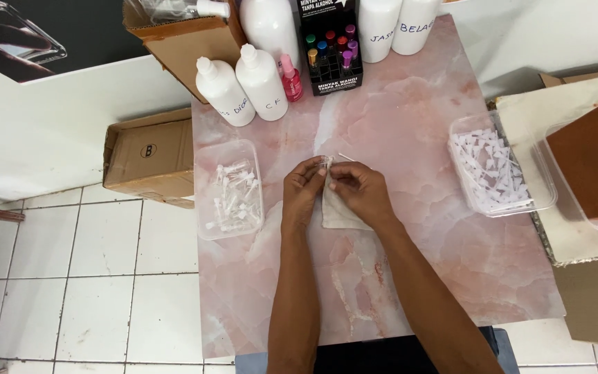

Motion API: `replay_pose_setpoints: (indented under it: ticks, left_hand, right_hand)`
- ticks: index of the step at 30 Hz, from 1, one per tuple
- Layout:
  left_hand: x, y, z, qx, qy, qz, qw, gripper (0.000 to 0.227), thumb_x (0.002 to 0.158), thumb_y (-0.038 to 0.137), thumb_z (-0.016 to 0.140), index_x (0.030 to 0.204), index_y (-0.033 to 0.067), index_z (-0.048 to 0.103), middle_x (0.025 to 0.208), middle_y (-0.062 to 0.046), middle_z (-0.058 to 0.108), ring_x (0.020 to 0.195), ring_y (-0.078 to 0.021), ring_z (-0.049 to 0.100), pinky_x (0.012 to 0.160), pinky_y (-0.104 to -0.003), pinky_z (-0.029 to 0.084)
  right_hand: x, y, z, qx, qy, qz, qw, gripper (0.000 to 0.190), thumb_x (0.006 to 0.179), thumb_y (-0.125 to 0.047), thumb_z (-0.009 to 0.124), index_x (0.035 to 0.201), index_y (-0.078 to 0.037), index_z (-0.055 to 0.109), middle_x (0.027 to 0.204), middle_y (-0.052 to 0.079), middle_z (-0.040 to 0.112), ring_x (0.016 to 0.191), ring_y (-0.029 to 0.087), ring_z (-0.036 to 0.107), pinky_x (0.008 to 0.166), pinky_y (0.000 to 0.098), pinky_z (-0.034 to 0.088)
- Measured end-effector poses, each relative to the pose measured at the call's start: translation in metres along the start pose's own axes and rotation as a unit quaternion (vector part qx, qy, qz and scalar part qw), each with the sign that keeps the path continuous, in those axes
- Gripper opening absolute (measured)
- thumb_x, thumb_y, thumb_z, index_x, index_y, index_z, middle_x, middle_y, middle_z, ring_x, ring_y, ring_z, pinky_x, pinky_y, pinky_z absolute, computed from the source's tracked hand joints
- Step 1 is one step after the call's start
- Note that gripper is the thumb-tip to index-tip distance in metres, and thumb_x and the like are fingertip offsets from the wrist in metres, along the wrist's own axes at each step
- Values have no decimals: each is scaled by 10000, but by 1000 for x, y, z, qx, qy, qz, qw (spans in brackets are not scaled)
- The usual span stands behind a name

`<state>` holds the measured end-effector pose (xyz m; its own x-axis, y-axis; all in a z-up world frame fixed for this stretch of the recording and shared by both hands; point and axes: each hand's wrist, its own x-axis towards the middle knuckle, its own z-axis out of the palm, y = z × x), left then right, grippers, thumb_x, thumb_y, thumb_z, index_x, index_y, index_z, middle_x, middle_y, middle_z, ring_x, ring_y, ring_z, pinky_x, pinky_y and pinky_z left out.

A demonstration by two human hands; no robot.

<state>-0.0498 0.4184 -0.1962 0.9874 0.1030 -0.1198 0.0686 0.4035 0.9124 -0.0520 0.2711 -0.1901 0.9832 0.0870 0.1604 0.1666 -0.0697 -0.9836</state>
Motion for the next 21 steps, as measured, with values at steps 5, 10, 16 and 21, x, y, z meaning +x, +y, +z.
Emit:
replay_pose_setpoints:
  ticks: [5,10,16,21]
  left_hand:
    - [8,-17,-8,26,2,2,1000,371,875,38,797,1228,-12,693,1030,-142,748,915,-178,720,797,-297,614]
    - [9,-21,-7,27,21,-9,999,371,844,17,808,1197,-26,702,1008,-149,759,888,-175,732,778,-285,618]
    - [9,-19,-6,50,47,-11,998,369,805,24,818,1160,-7,722,953,-106,750,807,-141,717,716,-265,604]
    - [10,-16,-8,49,68,0,996,353,817,12,818,1157,-8,726,983,-108,750,834,-154,713,741,-286,612]
  right_hand:
    - [-7,-7,6,-77,2,-49,996,415,724,40,872,1115,-39,756,1105,124,711,974,242,713,858,335,609]
    - [-12,-4,4,-181,3,-76,981,488,738,67,836,1203,-7,709,1102,177,616,951,338,696,793,423,630]
    - [-14,13,-1,-175,50,-68,981,365,745,71,816,1085,-58,776,828,134,713,774,285,736,659,367,602]
    - [-18,20,-26,-161,92,-6,983,140,800,-75,859,932,-88,814,828,140,779,823,288,766,715,370,596]
